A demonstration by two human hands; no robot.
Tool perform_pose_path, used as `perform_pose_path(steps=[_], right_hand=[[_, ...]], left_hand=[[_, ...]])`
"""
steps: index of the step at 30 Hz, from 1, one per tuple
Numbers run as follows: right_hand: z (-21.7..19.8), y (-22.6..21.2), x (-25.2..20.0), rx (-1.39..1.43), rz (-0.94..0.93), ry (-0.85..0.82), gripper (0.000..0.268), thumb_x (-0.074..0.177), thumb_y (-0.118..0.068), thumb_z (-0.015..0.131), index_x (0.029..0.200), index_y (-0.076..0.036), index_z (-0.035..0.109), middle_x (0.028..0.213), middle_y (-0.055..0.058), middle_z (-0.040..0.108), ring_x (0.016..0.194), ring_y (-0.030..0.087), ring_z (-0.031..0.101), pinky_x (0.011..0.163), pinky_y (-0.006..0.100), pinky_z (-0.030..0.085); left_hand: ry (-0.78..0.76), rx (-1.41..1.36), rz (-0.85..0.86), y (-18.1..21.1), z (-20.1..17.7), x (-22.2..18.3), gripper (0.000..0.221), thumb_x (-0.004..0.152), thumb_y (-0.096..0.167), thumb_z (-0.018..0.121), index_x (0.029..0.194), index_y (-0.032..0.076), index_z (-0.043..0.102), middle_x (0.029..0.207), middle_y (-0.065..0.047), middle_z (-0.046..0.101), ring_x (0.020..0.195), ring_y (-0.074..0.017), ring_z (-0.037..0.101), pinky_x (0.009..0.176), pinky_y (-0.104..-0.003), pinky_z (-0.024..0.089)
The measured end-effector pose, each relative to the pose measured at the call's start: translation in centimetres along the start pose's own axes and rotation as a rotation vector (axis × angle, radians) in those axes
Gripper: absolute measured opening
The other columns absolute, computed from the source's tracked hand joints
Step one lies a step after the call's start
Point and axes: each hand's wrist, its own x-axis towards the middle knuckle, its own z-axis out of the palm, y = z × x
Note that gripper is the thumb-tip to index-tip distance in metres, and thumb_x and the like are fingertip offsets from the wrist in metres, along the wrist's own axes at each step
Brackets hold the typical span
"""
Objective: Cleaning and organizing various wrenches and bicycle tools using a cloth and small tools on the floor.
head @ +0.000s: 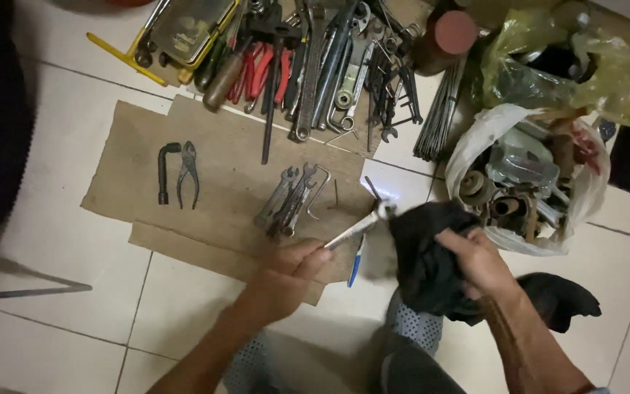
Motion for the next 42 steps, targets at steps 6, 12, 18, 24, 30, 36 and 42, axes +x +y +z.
perform_pose_path(steps=[6,12,18,24,30,36,42], right_hand=[[4.7,-2.4,-3.2,0.723,-0.176,-0.399,0.068,0.094,-0.037,0.054,0.159,-0.031,0.038,0.058,0.002,0.059,0.026,0.005,0.030,0.017,0.026,0.019],[7.5,-3.6,-2.0,0.447,-0.263,0.192,0.023,0.099,-0.018,0.064,0.092,0.004,0.070,0.077,0.006,0.065,0.063,0.014,0.052,0.057,0.027,0.043],[6.1,-4.5,-2.5,0.768,-0.143,0.238,0.041,0.101,-0.033,0.057,0.118,0.002,0.067,0.105,0.006,0.066,0.088,0.013,0.057,0.079,0.026,0.045],[8.0,-2.9,-2.8,0.943,-0.196,-0.127,0.014,0.093,-0.010,0.070,0.100,0.003,0.070,0.089,0.011,0.070,0.069,0.015,0.061,0.064,0.028,0.050],[6.2,-4.0,-3.6,0.641,-0.348,-0.149,0.008,0.090,0.003,0.067,0.093,0.009,0.070,0.078,0.010,0.068,0.059,0.015,0.055,0.054,0.027,0.045],[4.3,-5.5,-3.4,0.515,-0.405,-0.436,0.027,0.086,0.003,0.073,0.110,0.014,0.066,0.082,0.024,0.071,0.091,0.025,0.065,0.090,0.038,0.055],[5.4,-5.4,-4.5,0.269,-0.708,-0.306,0.033,0.078,0.002,0.084,0.099,0.001,0.059,0.074,0.011,0.069,0.079,0.018,0.063,0.073,0.036,0.054]], left_hand=[[0.303,0.439,0.390,-2.5,5.3,-0.6,0.018,0.090,0.006,0.065,0.109,0.005,0.066,0.086,-0.006,0.071,0.064,-0.0170,0.061,0.055,-0.031,0.048],[0.290,0.852,0.337,0.8,6.8,-0.7,0.020,0.096,0.019,0.066,0.107,0.002,0.068,0.068,-0.006,0.059,0.046,-0.0178,0.056,0.039,-0.033,0.043],[0.181,0.238,0.037,1.9,7.2,-0.6,0.031,0.098,0.023,0.053,0.120,0.005,0.064,0.086,-0.009,0.076,0.068,-0.0292,0.070,0.058,-0.040,0.050],[0.157,0.118,-0.180,1.7,6.7,0.3,0.023,0.099,0.027,0.048,0.115,0.014,0.057,0.078,-0.004,0.075,0.062,-0.0288,0.072,0.056,-0.044,0.052],[0.333,0.049,0.174,0.8,3.0,3.3,0.022,0.098,0.028,0.061,0.111,0.011,0.057,0.073,0.001,0.066,0.049,-0.0122,0.052,0.042,-0.029,0.041],[-0.038,-0.428,-0.463,4.5,1.7,5.9,0.039,0.083,0.047,0.074,0.110,0.020,0.079,0.100,-0.008,0.079,0.098,-0.0168,0.073,0.088,-0.032,0.057],[0.120,-0.581,-0.557,6.5,0.3,6.1,0.030,0.078,0.038,0.083,0.091,0.011,0.082,0.086,-0.013,0.076,0.084,-0.0165,0.065,0.076,-0.032,0.056]])
